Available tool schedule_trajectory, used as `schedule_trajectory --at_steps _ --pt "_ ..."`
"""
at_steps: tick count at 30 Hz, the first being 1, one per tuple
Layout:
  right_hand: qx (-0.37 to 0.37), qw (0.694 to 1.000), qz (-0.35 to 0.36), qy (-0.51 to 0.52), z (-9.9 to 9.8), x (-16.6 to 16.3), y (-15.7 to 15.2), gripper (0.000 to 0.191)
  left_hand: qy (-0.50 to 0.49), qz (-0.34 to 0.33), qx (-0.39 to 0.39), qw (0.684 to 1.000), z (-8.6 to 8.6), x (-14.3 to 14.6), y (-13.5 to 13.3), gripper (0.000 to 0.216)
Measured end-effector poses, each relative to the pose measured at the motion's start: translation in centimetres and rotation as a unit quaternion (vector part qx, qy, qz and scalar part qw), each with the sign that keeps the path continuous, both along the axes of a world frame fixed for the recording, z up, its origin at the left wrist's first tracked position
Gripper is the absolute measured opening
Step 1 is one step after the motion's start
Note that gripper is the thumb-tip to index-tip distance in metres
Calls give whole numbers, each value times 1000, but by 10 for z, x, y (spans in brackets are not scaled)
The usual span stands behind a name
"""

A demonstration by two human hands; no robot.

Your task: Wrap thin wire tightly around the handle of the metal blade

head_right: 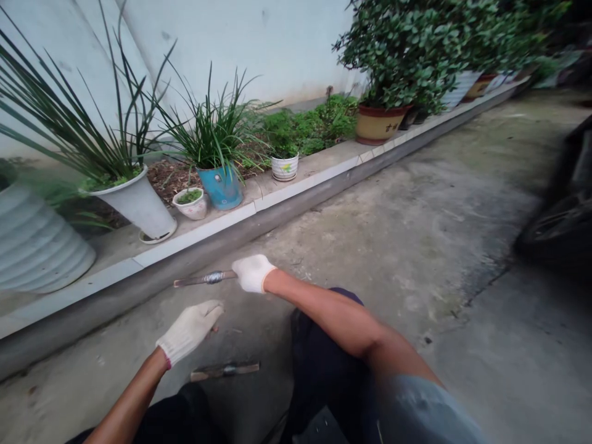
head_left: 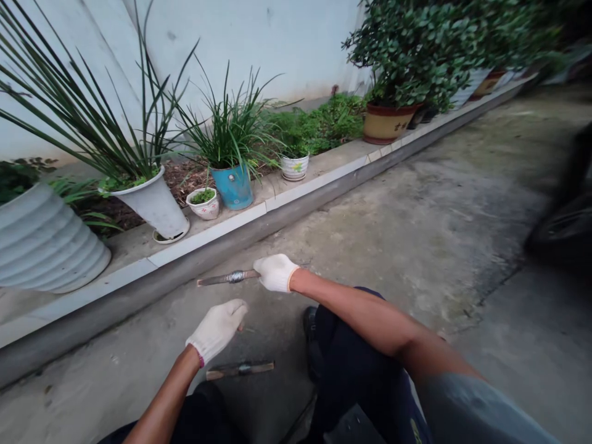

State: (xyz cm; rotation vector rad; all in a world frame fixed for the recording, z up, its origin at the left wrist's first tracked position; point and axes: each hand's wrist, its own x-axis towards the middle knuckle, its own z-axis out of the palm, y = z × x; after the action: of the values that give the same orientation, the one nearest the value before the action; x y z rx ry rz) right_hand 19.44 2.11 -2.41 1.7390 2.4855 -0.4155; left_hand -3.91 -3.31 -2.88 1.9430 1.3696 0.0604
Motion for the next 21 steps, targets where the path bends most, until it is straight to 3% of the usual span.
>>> schedule_trajectory --at_steps 11,16,18,21 --pt "33 999 -4 -6 21 1 -6 28 -1 0 -5 1000 -3 -2 3 40" --pt "29 999 -8 -13 28 4 -14 29 -10 -21 16 1000 6 4 -3 41" --pt "35 999 -23 -18 29 4 -16 34 -39 -23 -3 999 10 9 -7 39" --pt "34 998 -41 -38 28 1 -16 39 -91 24 -74 993 12 13 -5 36"
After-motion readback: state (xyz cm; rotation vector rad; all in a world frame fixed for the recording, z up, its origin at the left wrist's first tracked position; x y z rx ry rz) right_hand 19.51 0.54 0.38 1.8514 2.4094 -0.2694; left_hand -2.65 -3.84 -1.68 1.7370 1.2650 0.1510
